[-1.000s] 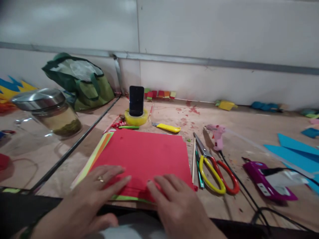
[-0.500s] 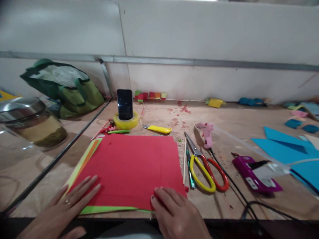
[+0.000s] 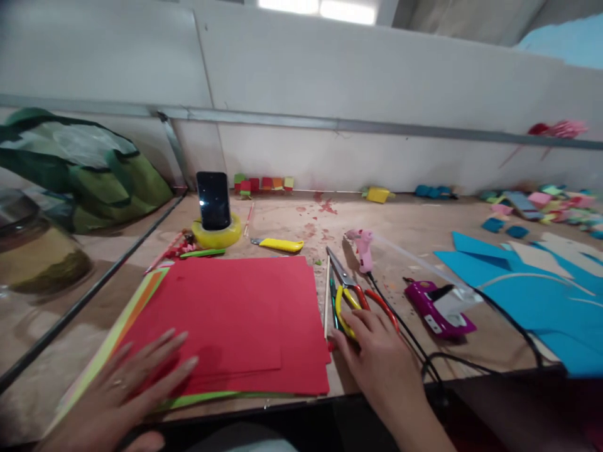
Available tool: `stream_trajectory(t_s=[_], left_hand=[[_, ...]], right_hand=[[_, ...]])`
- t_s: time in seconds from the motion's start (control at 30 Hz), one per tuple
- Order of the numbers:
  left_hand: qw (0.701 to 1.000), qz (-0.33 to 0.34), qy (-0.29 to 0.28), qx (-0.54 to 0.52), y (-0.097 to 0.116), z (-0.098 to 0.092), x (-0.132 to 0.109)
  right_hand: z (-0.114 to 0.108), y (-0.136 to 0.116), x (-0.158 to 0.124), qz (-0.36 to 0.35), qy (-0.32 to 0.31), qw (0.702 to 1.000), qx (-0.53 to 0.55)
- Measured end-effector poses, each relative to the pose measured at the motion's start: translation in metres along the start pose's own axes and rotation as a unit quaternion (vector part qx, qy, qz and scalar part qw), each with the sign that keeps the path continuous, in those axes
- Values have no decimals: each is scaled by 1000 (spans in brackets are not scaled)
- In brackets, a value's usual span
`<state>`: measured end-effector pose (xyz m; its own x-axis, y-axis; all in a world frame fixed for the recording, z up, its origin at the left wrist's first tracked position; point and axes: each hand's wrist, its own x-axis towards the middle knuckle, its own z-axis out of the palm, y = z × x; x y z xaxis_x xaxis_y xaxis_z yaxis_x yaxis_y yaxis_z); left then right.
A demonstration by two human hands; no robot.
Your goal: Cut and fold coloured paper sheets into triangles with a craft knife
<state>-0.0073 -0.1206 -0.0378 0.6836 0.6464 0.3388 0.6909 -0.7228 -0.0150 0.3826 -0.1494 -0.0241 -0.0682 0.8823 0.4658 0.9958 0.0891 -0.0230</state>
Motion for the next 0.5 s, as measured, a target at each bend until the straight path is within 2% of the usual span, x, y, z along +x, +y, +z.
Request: stream_trajectory(t_s=[0.13,0.3,0.5], left_hand=[[997,59,-41,-20,17,-1,34],[997,43,-65,-26,20,-5,44],[995,51,-76,-25,25,-5,45]], right_hand=[[5,11,-4,21,-27,999,-38],[-3,4,-8,18,35,994,-98],[-3,-11,-9,12,-58,989,-139]])
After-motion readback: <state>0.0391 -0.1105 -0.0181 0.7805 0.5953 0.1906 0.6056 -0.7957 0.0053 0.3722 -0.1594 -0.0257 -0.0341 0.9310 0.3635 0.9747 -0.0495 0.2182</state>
